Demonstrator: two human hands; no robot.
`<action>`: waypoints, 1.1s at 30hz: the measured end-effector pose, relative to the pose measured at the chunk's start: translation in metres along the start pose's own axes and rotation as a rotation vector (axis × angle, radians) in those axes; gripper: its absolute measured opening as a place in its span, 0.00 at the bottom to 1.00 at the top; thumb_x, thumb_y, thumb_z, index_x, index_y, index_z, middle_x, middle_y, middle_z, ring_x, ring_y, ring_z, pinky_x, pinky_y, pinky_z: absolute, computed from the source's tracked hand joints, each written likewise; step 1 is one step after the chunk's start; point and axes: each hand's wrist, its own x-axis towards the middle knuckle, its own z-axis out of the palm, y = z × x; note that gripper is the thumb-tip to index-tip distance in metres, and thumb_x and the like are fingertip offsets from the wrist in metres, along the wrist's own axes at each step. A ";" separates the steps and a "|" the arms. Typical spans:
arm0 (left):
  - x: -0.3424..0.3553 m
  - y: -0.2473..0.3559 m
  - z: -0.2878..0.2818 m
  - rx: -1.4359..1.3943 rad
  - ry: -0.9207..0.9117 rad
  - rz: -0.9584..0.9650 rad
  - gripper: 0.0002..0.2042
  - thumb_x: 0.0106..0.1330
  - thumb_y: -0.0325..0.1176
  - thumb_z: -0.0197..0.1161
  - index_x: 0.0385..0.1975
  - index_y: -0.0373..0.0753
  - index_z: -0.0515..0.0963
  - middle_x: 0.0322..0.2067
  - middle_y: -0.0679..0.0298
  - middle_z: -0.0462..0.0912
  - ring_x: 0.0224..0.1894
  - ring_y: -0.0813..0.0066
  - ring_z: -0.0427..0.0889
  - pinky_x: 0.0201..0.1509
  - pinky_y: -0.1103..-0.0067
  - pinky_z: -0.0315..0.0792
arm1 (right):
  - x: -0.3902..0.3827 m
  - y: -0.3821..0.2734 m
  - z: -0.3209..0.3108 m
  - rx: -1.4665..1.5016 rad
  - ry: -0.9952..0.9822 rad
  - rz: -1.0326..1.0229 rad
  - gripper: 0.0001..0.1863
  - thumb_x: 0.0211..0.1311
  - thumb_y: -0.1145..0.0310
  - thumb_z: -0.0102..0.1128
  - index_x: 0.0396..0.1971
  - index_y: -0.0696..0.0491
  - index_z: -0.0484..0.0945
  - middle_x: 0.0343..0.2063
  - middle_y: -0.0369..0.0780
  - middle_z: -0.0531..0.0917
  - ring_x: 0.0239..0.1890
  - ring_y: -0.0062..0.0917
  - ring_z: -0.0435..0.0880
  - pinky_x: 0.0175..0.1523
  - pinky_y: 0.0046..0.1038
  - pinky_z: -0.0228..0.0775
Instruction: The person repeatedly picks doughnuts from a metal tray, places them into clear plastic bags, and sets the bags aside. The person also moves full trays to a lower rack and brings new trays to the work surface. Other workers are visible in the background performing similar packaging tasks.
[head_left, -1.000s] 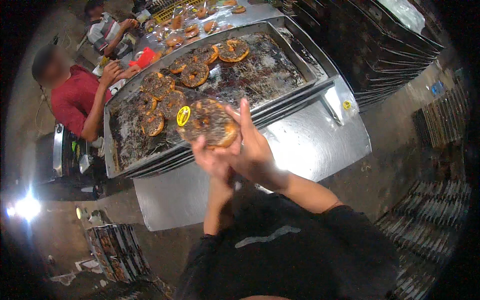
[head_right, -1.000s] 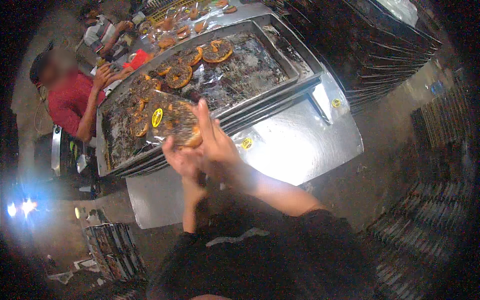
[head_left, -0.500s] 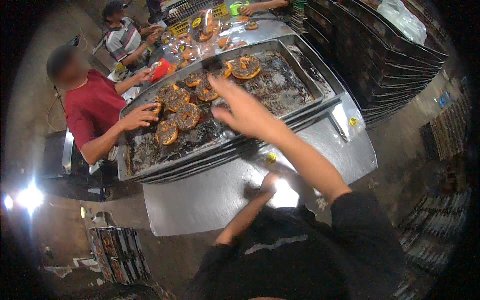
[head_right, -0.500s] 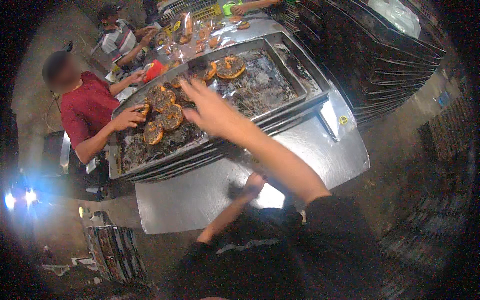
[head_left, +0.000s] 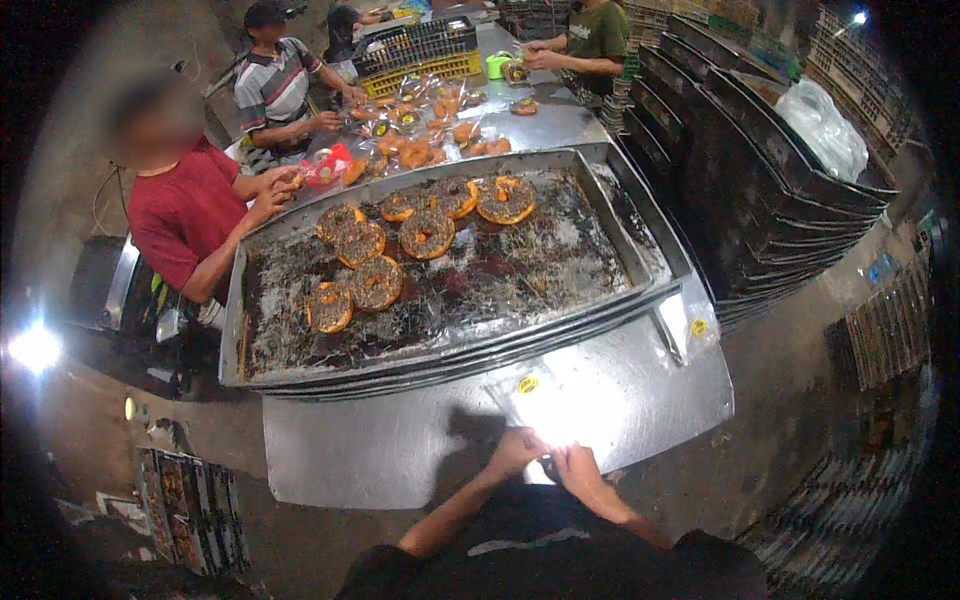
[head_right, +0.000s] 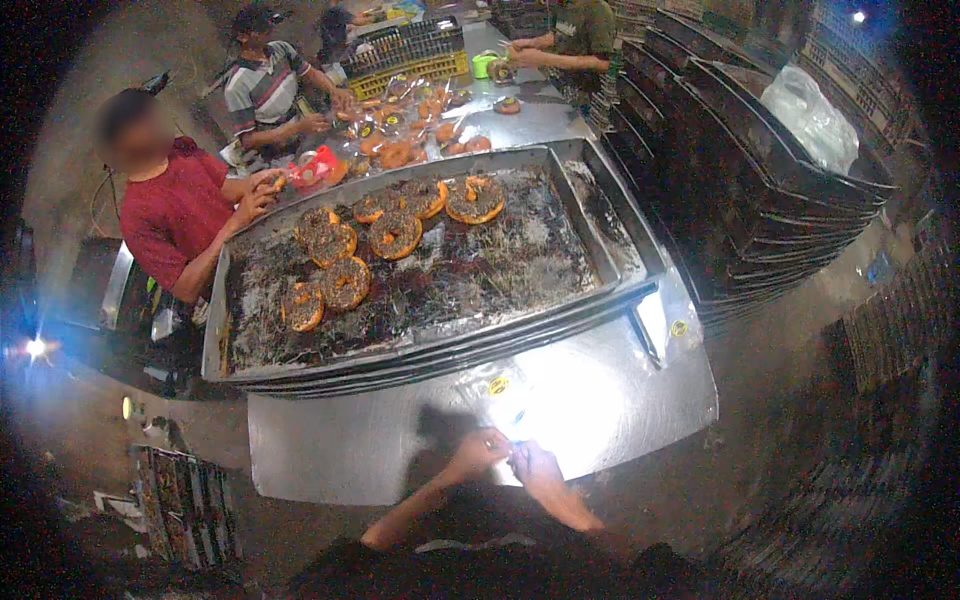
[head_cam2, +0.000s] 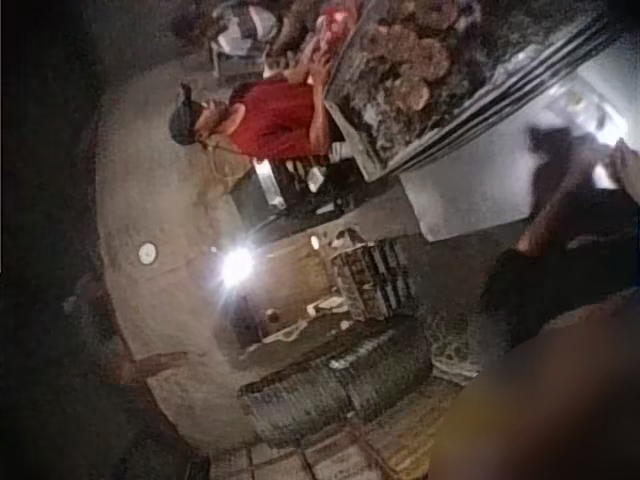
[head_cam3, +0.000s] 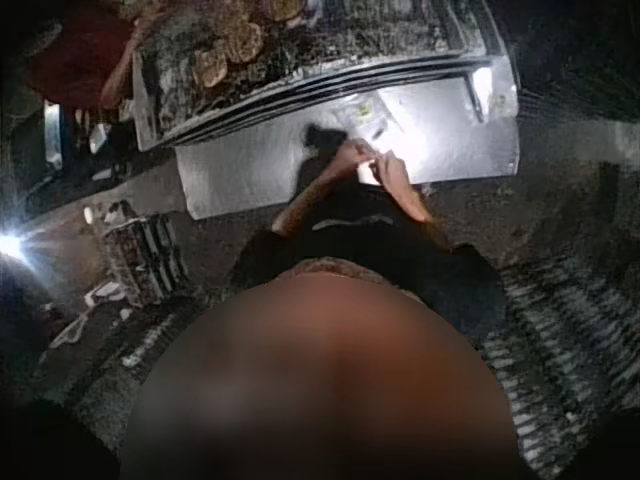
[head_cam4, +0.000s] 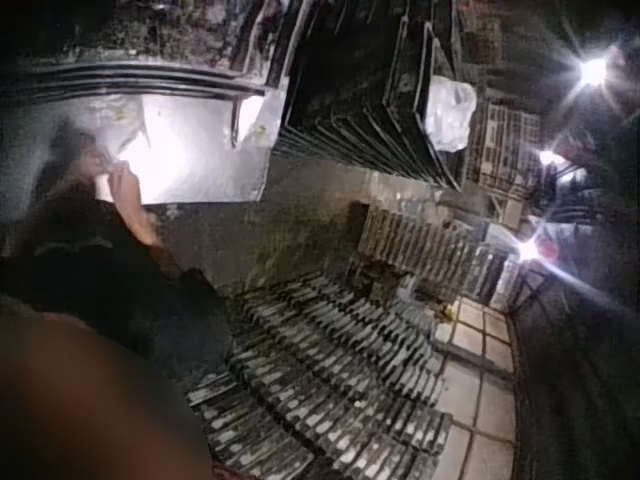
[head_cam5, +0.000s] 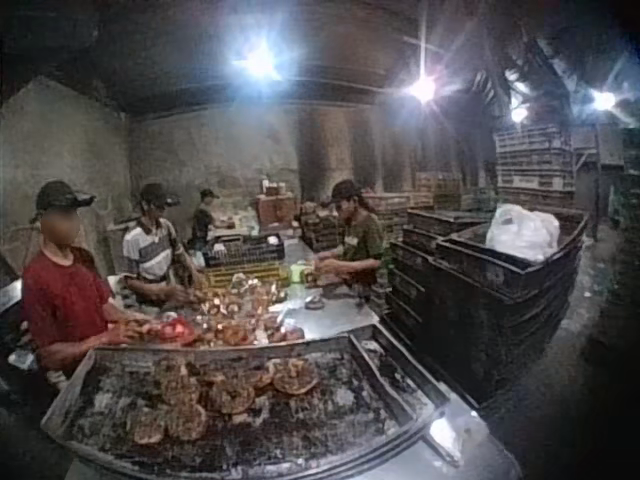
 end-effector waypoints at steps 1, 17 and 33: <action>0.004 0.003 0.006 0.023 0.087 0.062 0.06 0.51 0.30 0.61 0.28 0.37 0.78 0.24 0.61 0.78 0.29 0.70 0.78 0.35 0.79 0.70 | -0.002 -0.008 -0.001 0.118 0.045 0.080 0.20 0.60 0.62 0.47 0.47 0.59 0.68 0.22 0.45 0.79 0.26 0.32 0.80 0.33 0.31 0.71; 0.008 0.091 -0.112 -1.290 0.534 0.316 0.25 0.65 0.41 0.49 0.60 0.42 0.53 0.36 0.60 0.76 0.31 0.69 0.78 0.35 0.69 0.76 | 0.117 -0.160 -0.041 0.823 -0.613 -0.199 0.24 0.55 0.59 0.59 0.51 0.51 0.70 0.50 0.40 0.74 0.48 0.23 0.73 0.50 0.26 0.68; -0.021 0.076 -0.182 -1.065 1.100 0.728 0.19 0.63 0.29 0.47 0.54 0.33 0.59 0.47 0.54 0.70 0.52 0.59 0.69 0.58 0.55 0.62 | 0.392 -0.159 -0.186 -0.590 0.128 -0.707 0.60 0.31 0.59 0.71 0.64 0.50 0.40 0.57 0.56 0.58 0.59 0.46 0.59 0.63 0.36 0.50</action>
